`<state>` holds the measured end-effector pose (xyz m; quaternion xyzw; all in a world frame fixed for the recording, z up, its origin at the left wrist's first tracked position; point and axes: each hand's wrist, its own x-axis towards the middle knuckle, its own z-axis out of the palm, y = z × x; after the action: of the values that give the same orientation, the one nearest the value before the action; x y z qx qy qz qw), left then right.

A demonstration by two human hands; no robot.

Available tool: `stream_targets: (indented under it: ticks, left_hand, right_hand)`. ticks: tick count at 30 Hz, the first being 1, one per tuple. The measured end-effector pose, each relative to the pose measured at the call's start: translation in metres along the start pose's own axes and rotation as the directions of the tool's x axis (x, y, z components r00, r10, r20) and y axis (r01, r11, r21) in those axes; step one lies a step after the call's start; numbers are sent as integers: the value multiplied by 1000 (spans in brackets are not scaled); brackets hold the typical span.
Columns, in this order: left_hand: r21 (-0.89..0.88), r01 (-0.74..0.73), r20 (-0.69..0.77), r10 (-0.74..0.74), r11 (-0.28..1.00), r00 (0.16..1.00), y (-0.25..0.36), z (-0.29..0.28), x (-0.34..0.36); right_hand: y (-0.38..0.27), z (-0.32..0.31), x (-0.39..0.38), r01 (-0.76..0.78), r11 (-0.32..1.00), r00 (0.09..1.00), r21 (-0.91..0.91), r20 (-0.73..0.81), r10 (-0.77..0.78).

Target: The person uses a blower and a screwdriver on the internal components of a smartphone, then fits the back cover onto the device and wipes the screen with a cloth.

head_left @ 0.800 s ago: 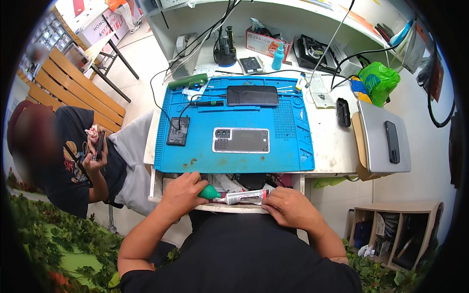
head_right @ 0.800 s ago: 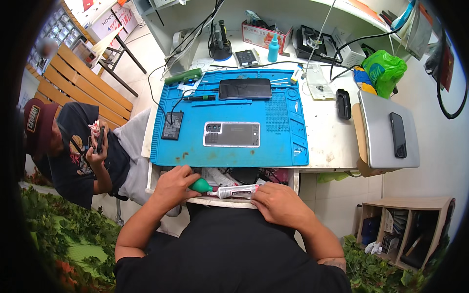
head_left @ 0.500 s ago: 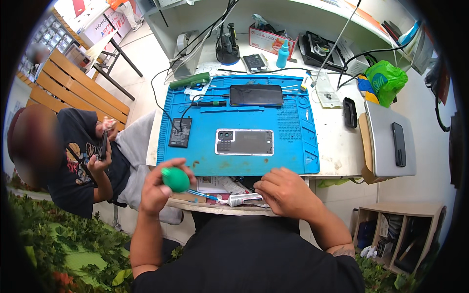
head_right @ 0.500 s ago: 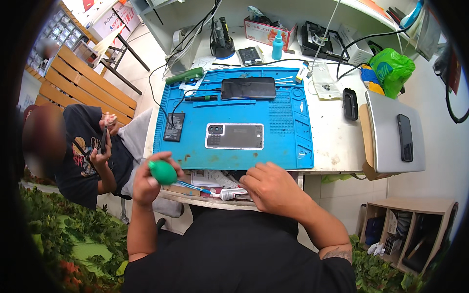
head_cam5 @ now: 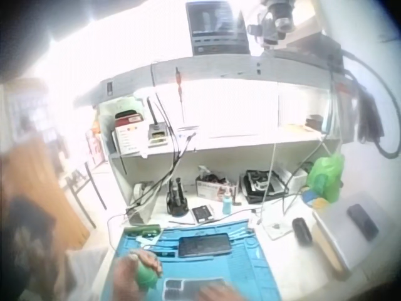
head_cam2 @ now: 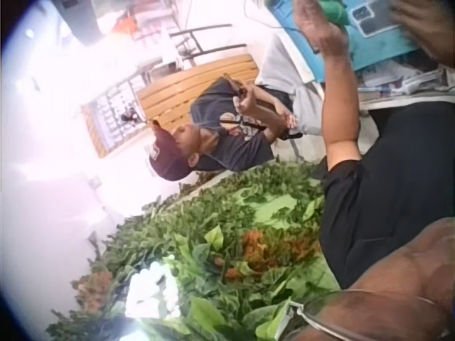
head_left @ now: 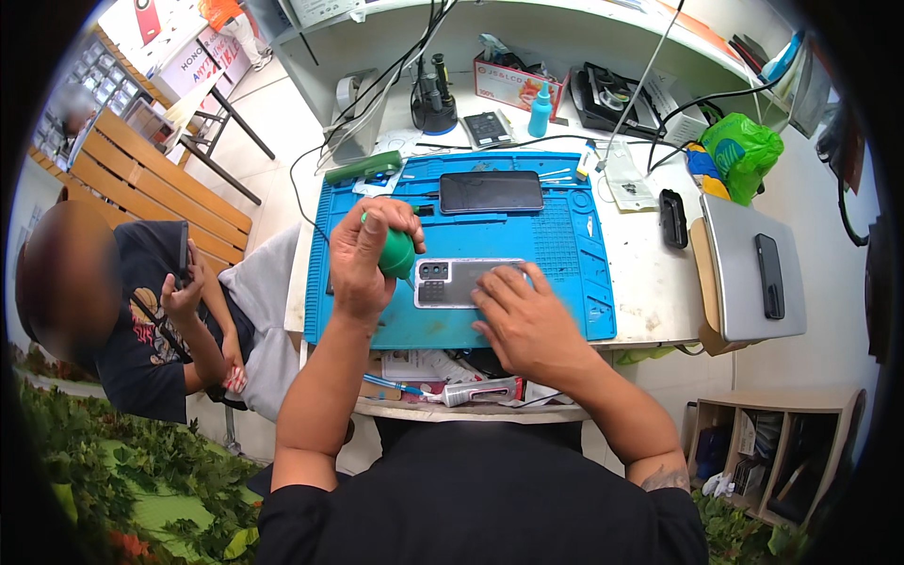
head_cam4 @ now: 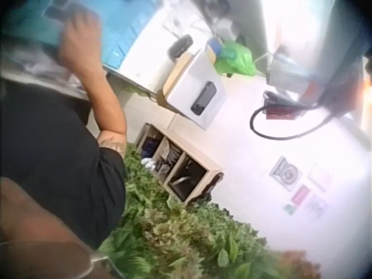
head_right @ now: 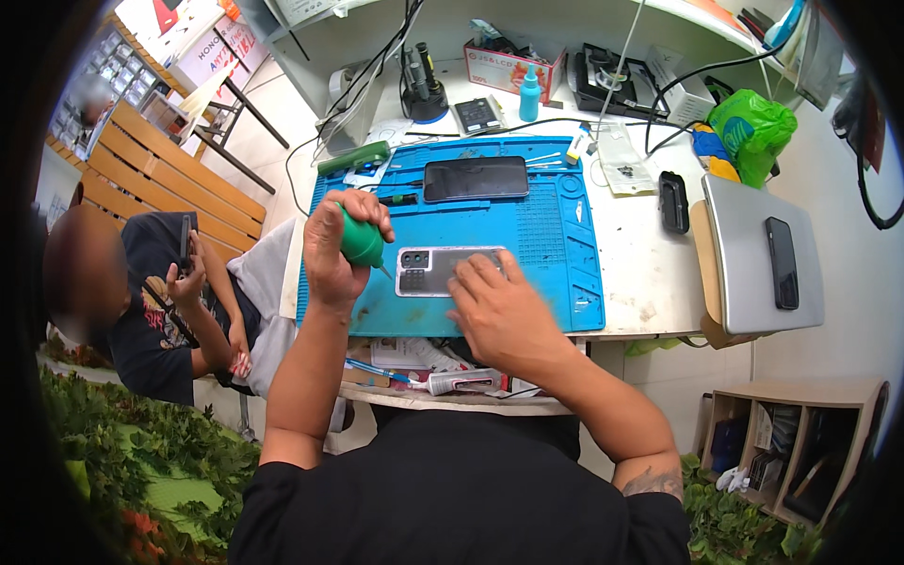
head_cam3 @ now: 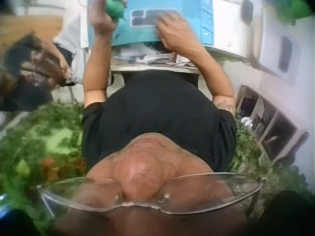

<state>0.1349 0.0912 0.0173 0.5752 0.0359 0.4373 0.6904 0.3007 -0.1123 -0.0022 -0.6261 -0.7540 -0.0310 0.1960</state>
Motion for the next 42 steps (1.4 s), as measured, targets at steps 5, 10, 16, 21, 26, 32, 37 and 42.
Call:
stream_targets:
  ticks: [5,10,16,21,26,32,37,42]
  left_hand:
    - [174,0,-104,19,985,994,-18,4,16]
    - [-1,-104,-387,96,995,917,-32,4,47]
    - [-58,-23,-544,-12,998,839,-56,6,59]
    - [-134,-102,-538,14,986,843,-67,12,65]
    - [-256,-96,-595,-79,962,800,-76,57,83]
    - [-220,190,-254,-245,957,936,-94,95,85]
    - [-171,242,-169,-271,955,948,-98,131,72]
    - [-166,190,95,-176,968,980,-101,109,55]
  right_hand:
    - [-11,8,-2,-16,1000,1000,23,26,15]
    - [-12,20,-9,15,998,1000,55,25,-16]
    - [-10,20,-8,17,997,1000,69,24,-19]
    - [-10,21,-8,28,995,1000,94,5,-28]
    - [-10,21,-11,1,997,999,81,40,-4]
    - [-12,19,-11,-8,996,998,91,65,2]
    - [-8,22,-24,4,996,999,93,-33,-1]
    - [-5,24,-34,-4,996,1000,84,21,2]
